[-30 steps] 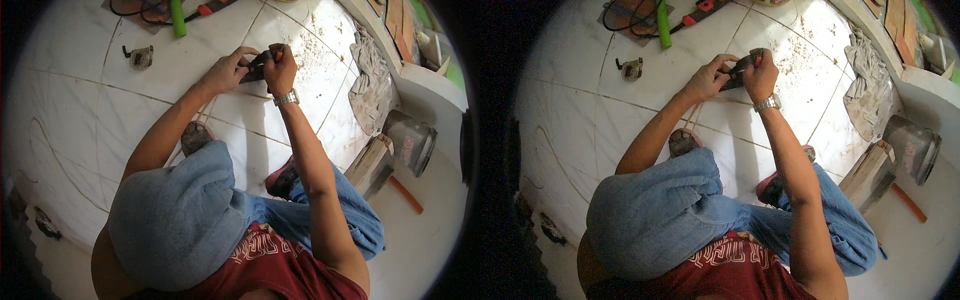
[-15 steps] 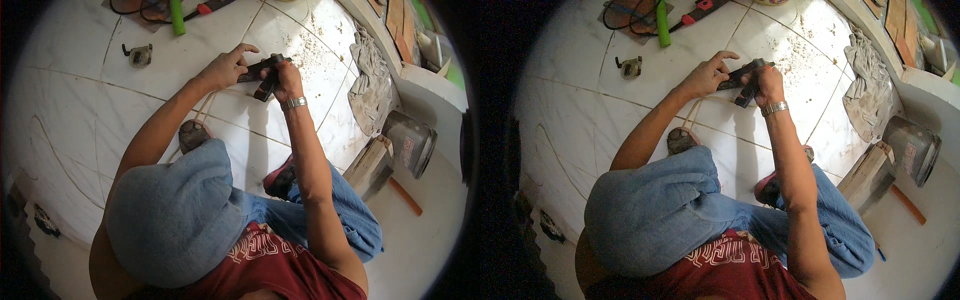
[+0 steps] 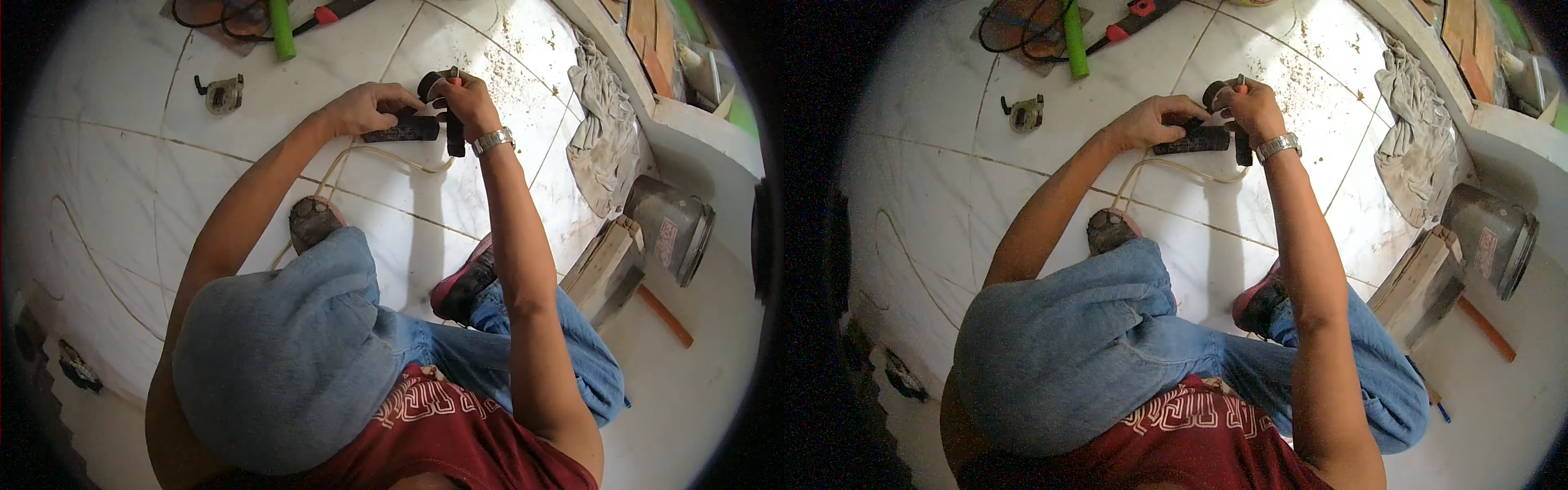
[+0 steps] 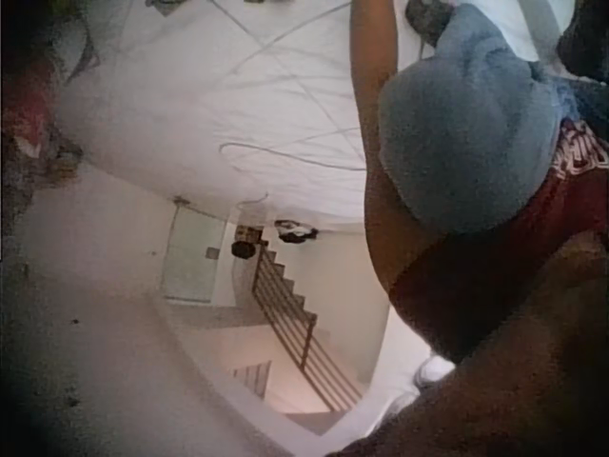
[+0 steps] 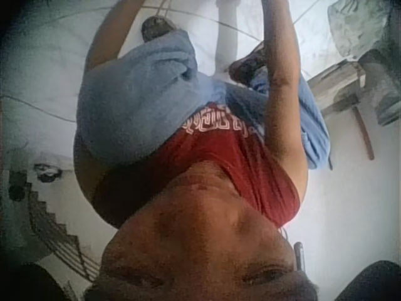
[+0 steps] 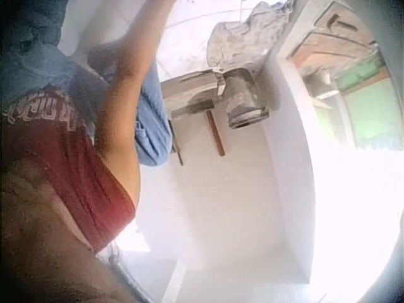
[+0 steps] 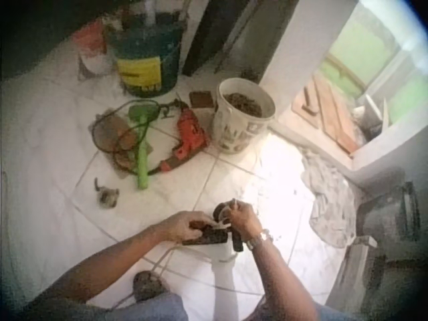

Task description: The person wraps electrical tape around a power strip housing and its cord.

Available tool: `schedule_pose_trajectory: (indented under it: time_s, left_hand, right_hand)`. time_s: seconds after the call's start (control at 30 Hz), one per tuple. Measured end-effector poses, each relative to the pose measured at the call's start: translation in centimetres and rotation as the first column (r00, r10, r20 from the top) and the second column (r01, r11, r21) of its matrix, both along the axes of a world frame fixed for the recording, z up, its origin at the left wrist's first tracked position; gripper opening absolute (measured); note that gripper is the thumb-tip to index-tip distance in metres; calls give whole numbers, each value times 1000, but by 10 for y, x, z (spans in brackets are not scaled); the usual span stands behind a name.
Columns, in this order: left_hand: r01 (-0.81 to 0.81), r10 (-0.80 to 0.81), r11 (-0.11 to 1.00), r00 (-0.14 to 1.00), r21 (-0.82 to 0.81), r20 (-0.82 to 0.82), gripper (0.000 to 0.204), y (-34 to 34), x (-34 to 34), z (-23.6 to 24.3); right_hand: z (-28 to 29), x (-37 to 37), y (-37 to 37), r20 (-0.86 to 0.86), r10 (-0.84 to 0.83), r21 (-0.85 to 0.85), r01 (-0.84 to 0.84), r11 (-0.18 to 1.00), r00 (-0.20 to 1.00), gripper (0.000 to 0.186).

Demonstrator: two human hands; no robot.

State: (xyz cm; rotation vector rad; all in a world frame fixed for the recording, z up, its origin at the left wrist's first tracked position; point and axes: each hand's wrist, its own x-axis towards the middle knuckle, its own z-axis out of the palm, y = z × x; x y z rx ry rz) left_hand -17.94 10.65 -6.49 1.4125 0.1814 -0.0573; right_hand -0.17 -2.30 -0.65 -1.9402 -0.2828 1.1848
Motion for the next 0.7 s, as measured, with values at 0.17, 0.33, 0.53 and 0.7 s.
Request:
schedule_pose_trajectory:
  time_s: [0.17, 0.33, 0.53, 0.7]
  left_hand:
    - [90, -90, 996, 996, -3, -15, 54, 4, 11, -2]
    - [6, -1, 999, 995, 44, -100, 57, 9, 5, -6]
    - [-157, 151, 979, 987, -132, -56, 63, -4, 2, -18]
    - [-157, 156, 984, 988, -80, -12, 66, -5, 6, -17]
  right_hand:
    - [-6, 14, -10, 26, 111, -27, -110, 994, 993, 16]
    - [17, 26, -36, -396, -138, 148, 212, 966, 908, 43]
    - [52, 28, -62, -614, 12, 290, 211, 934, 790, 48]
    - [62, 20, -63, -232, 132, 58, -121, 991, 964, 41]
